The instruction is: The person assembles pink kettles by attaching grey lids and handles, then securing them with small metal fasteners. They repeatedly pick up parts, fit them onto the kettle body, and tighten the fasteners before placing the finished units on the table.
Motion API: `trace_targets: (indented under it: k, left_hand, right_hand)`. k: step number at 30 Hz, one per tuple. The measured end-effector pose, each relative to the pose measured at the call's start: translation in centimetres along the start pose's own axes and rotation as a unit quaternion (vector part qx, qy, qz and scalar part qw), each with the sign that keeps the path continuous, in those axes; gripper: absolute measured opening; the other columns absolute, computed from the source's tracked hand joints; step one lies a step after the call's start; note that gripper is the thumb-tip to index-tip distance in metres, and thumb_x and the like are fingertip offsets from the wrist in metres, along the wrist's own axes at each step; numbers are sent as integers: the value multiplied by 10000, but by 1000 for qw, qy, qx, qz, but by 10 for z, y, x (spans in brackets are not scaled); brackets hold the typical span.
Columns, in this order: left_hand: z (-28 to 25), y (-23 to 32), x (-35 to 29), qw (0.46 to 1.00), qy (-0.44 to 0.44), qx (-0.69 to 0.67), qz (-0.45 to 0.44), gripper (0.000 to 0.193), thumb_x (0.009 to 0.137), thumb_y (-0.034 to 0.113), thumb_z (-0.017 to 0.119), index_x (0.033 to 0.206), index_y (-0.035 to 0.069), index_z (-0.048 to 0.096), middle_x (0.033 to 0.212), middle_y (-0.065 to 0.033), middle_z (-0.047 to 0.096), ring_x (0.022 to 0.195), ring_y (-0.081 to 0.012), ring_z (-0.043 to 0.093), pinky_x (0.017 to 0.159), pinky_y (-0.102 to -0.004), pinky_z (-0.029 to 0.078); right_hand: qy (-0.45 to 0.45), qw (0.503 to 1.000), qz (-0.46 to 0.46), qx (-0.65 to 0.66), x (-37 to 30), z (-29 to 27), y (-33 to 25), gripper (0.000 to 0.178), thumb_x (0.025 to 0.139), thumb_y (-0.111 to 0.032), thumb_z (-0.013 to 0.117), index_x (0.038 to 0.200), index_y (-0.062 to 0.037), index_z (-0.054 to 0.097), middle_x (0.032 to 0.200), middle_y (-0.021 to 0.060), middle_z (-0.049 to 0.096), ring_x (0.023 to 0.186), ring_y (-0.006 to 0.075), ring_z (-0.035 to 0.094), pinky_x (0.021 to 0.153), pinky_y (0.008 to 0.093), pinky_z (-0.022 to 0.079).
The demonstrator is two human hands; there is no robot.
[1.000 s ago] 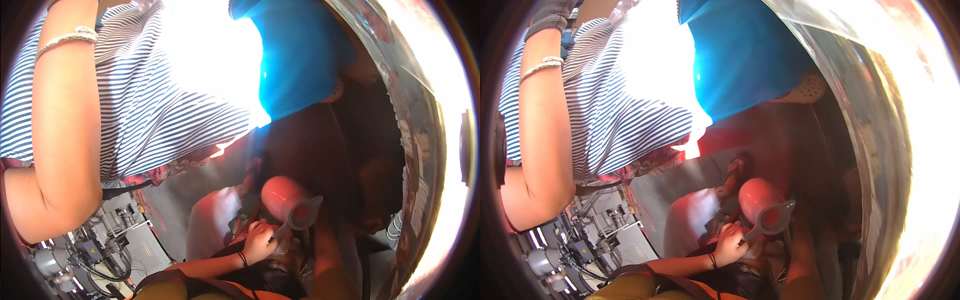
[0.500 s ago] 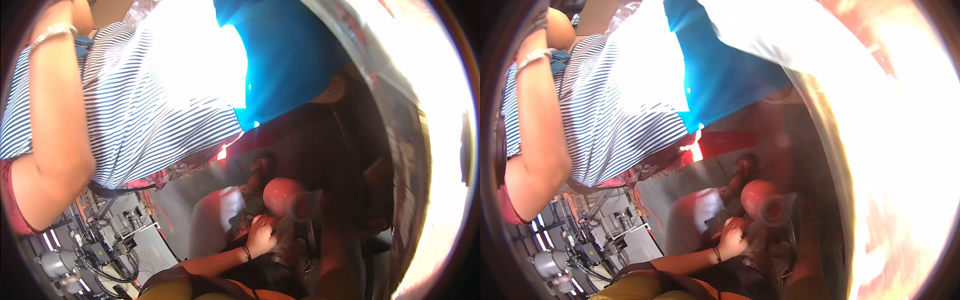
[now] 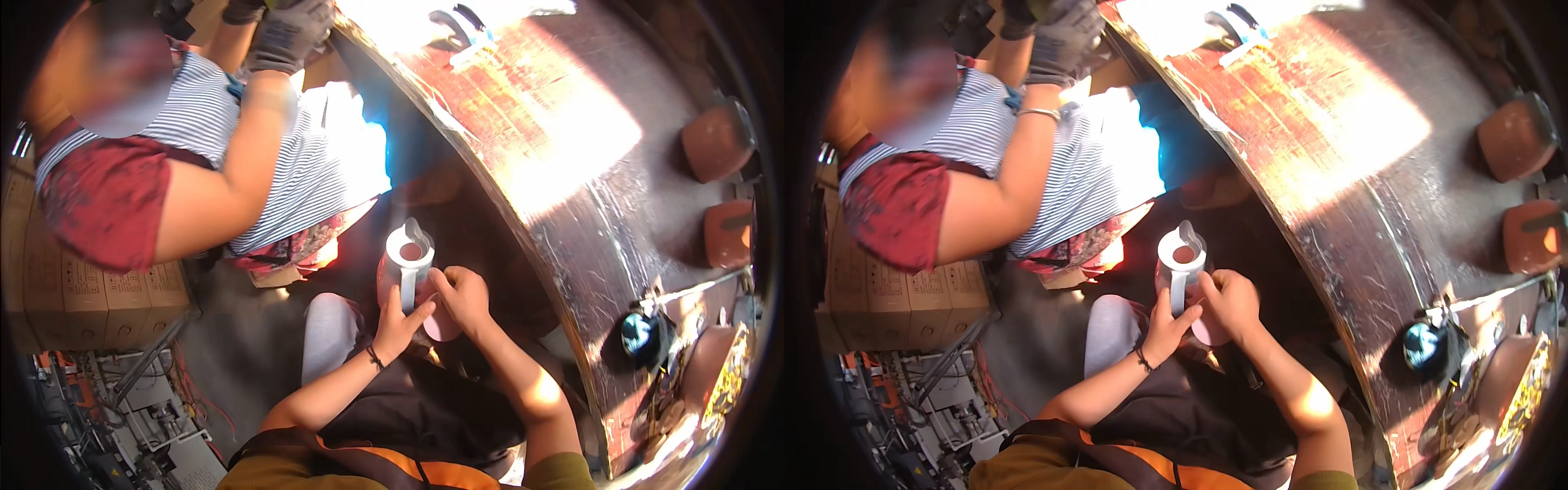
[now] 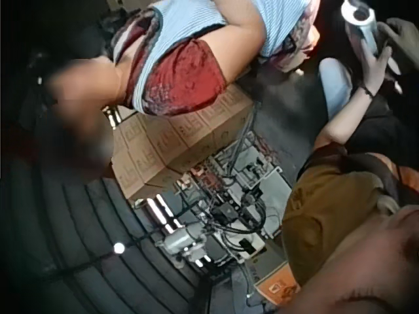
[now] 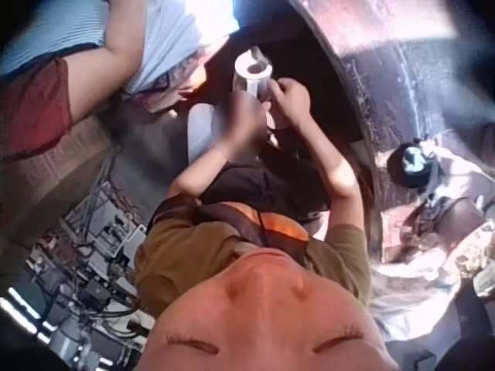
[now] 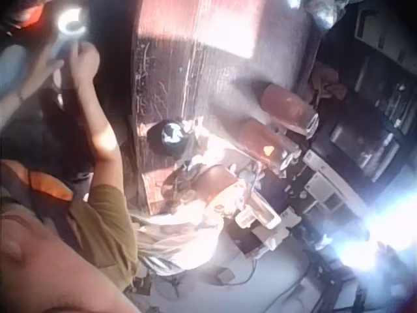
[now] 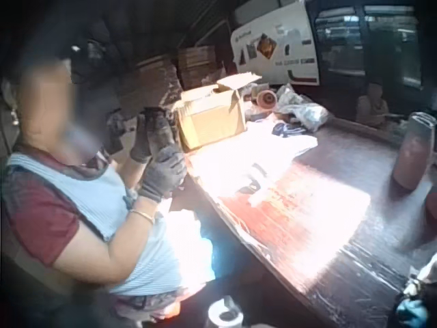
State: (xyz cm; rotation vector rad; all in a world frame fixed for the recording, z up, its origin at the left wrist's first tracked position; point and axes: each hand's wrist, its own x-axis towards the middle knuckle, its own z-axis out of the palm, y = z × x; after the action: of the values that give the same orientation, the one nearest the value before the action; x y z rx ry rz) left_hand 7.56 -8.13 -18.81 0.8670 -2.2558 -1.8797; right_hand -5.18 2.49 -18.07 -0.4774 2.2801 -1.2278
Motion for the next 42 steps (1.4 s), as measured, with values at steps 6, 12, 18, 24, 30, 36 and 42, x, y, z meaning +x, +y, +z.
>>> trace_targets:
  k: [6,12,18,24,30,36,42]
  left_hand:
    - [10,97,-71,987,-1,-3,160,408,766,82,679,1111,-12,484,992,-143,628,895,-221,625,775,-336,500]
    - [46,124,-125,982,-12,-22,190,331,908,95,622,1182,-6,467,1114,-90,603,972,-145,603,856,-286,491]
    - [76,177,-178,916,-114,199,329,240,910,169,619,1072,7,552,955,-96,644,861,-152,627,754,-297,494]
    - [76,244,-205,900,-227,238,287,187,819,139,732,818,28,582,733,-21,556,663,-89,516,601,-255,427]
    - [104,266,-210,834,-437,222,253,308,826,210,718,1056,30,621,909,-110,634,826,-195,620,750,-300,478]
    - [125,273,-167,741,-621,193,171,373,820,249,694,1114,29,630,979,-133,675,908,-239,654,809,-333,489]
    - [163,254,-105,713,-677,164,80,384,781,327,689,1016,25,655,908,-184,656,870,-319,642,755,-362,493]
  right_hand:
    - [314,906,-280,45,-98,-37,-57,166,758,-120,711,717,-67,559,926,79,650,865,277,575,805,390,395]
    - [329,918,-113,189,-187,-38,-59,609,878,-299,608,1357,9,392,1414,253,354,1316,393,340,1086,453,275]
    - [173,747,-62,639,-241,-90,-23,654,864,-195,647,1400,7,332,1115,142,579,962,162,583,838,284,473]
    - [342,863,-269,257,-322,-230,15,752,705,-326,759,1332,-22,476,1272,147,499,1172,263,491,996,374,388]
    - [191,890,-412,29,-350,-259,-3,684,650,-278,778,1244,-27,550,1256,213,505,1131,387,524,961,450,434]
    - [180,895,-408,-16,-360,-250,9,596,592,-296,776,1108,-43,619,1144,175,564,1009,365,579,864,466,491]
    - [233,954,-185,23,-341,-231,19,626,618,-266,761,1157,-5,581,1125,189,563,1039,364,570,889,422,473]
